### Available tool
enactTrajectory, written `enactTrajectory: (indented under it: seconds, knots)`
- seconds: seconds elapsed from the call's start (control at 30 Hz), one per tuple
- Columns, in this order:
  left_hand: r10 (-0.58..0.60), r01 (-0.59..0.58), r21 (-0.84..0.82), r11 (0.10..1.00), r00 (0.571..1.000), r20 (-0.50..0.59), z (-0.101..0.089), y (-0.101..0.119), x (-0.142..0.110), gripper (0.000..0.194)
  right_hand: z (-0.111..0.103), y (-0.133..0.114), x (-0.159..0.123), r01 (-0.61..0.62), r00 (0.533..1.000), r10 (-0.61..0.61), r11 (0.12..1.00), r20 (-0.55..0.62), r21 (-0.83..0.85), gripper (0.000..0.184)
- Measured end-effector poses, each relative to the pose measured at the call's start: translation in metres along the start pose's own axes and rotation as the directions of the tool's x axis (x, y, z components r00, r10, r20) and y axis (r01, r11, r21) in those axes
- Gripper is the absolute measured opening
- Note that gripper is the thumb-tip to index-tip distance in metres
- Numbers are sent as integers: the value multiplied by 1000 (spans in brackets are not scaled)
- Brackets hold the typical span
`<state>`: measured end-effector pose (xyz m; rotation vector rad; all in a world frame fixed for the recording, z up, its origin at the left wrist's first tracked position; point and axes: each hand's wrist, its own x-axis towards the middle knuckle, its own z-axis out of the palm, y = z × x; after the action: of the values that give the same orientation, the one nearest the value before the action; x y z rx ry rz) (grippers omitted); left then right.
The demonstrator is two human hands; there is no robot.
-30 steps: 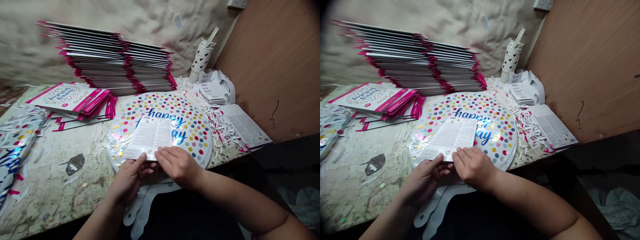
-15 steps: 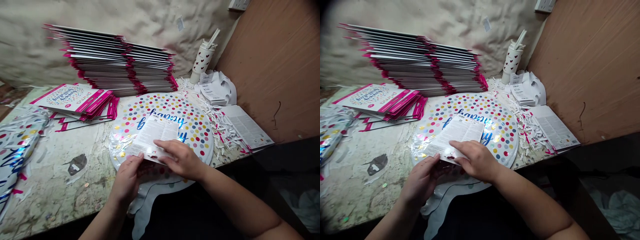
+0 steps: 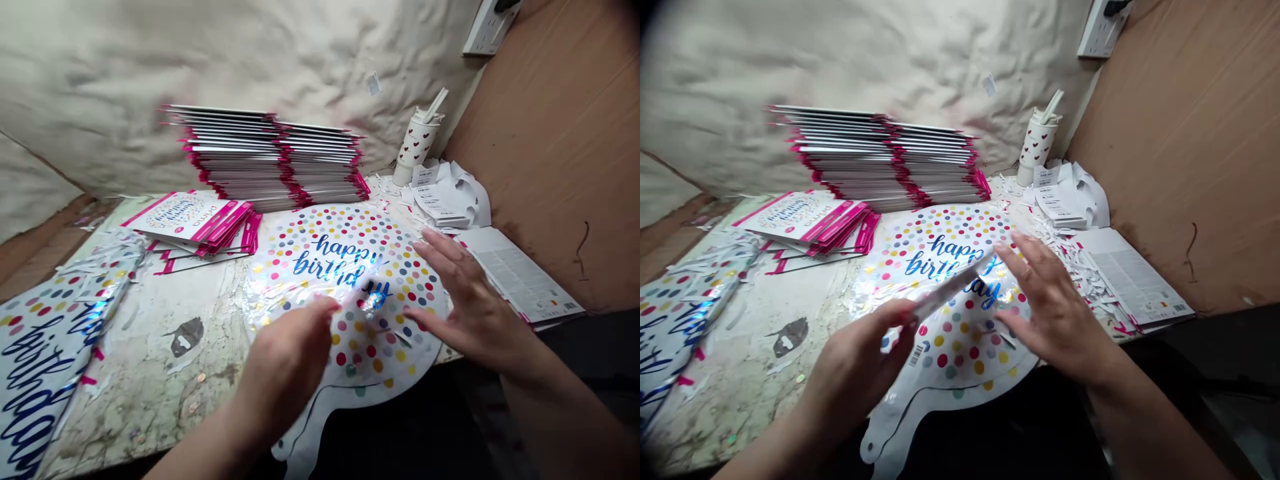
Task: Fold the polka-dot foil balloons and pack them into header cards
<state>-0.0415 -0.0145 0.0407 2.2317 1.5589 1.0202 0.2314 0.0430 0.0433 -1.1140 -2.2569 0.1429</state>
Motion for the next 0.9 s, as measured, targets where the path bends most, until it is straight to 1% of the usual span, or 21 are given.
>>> enactTrajectory:
  seconds: [0.03,0.07,0.13,0.17,0.2,0.23,0.27,0.3,0.37,0.4,0.43,0.47,0.5,0.53,0.57,0.6,0.67,0.73,0.8,0.87,0.9]
  knots:
    - [119,-118,25,993,993,-24,-4,7,4,29,2,-7,7,56,998,-55,988,-14,145,39]
    - [174,-173,19,985,982,-78,-8,12,7,33,7,-16,15,88,996,-81,948,-35,305,31]
    - [111,-124,-53,991,973,-202,-18,12,9,43,19,-32,28,115,991,-54,798,-119,592,16]
    - [60,-83,-96,992,973,-223,-23,8,7,46,26,-38,33,131,985,-15,710,-172,692,14]
    - [42,-66,-120,991,981,-189,-30,2,4,45,33,-43,37,144,979,22,634,-204,759,13]
    - [71,-86,-119,989,989,-128,-37,-7,1,42,40,-46,40,151,977,39,577,-212,802,13]
    - [133,-141,-85,986,987,-91,-46,-17,-3,38,47,-47,42,144,980,38,543,-195,827,21]
    - [200,-201,-4,979,975,-102,-55,-29,-7,36,53,-45,44,108,988,39,532,-151,840,32]
    - [297,-220,288,932,919,-261,-78,-60,-8,42,64,-38,44,-4,993,100,556,-62,831,48]
    - [325,-141,459,877,878,-352,-90,-80,-5,47,69,-33,43,-57,989,146,579,-35,813,48]
    - [299,-2,600,800,868,-397,-101,-102,0,50,74,-27,42,-104,981,192,606,-18,789,44]
    - [266,81,663,744,875,-405,-111,-126,7,46,78,-22,40,-148,974,228,633,0,760,39]
    - [212,111,680,725,903,-374,-119,-151,16,39,81,-18,38,-180,967,254,658,10,731,34]
    - [119,149,684,714,937,-328,-124,-175,25,33,84,-15,36,-203,964,266,680,21,704,30]
    - [62,190,673,715,941,-332,-127,-196,34,29,86,-14,34,-219,964,264,701,39,679,27]
    - [25,172,666,726,961,-275,-128,-212,43,28,88,-13,32,-230,965,254,722,59,653,25]
    - [-18,157,647,746,976,-216,-121,-228,57,31,90,-13,27,-237,971,212,766,113,598,24]
    - [-9,129,625,770,981,-193,-101,-218,65,37,92,-12,20,-238,971,176,801,165,549,24]
    - [42,50,581,812,988,-145,-68,-186,60,42,98,-7,13,-288,956,204,799,212,528,25]
    - [129,-123,493,861,991,22,-24,-139,41,39,106,3,5,-380,925,289,730,248,568,25]
    - [180,-219,432,875,975,131,-2,-114,26,36,110,8,2,-424,905,337,675,260,604,25]
